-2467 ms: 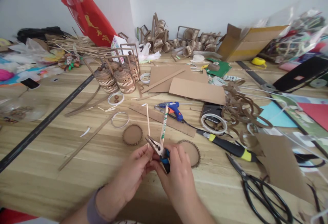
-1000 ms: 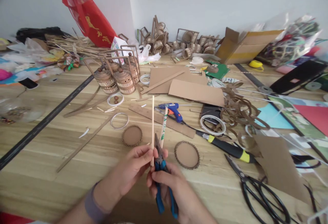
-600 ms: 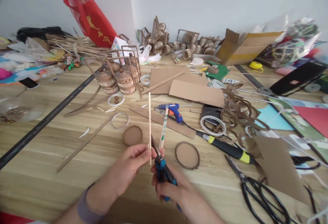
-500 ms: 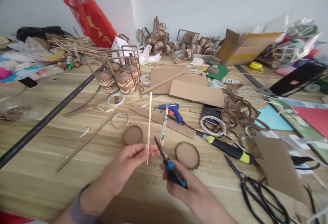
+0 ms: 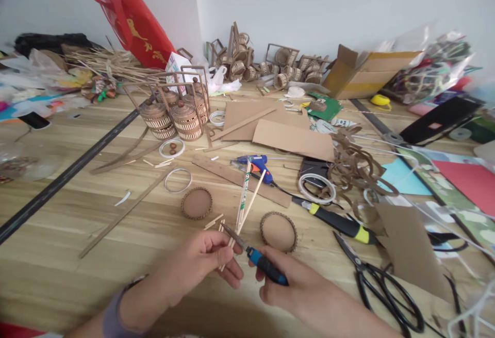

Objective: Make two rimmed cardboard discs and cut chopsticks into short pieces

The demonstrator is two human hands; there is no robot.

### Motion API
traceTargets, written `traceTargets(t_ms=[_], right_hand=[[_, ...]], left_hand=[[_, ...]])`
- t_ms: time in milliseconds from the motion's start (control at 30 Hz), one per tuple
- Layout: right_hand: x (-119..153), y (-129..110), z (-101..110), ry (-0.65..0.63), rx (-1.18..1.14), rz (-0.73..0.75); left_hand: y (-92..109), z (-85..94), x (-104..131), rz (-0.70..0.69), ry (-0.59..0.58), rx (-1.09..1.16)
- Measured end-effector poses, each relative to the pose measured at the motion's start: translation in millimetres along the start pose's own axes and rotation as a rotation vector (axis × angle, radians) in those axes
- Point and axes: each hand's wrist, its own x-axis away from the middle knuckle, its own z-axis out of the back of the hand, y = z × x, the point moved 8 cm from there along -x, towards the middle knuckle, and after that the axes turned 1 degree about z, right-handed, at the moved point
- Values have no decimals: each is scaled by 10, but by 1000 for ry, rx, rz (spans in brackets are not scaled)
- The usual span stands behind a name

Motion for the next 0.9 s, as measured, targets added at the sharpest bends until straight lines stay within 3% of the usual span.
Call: traceTargets(t_ms=[367, 700, 900], right_hand=[[67, -105, -73, -78, -148, -61], [67, -106, -64, -90, -74, -16], [77, -125, -64, -89, -86, 2]], left_hand=[[-21, -46, 23, 15, -75, -4], [94, -142, 51, -11, -161, -56], [0, -155, 21, 26, -171, 19]])
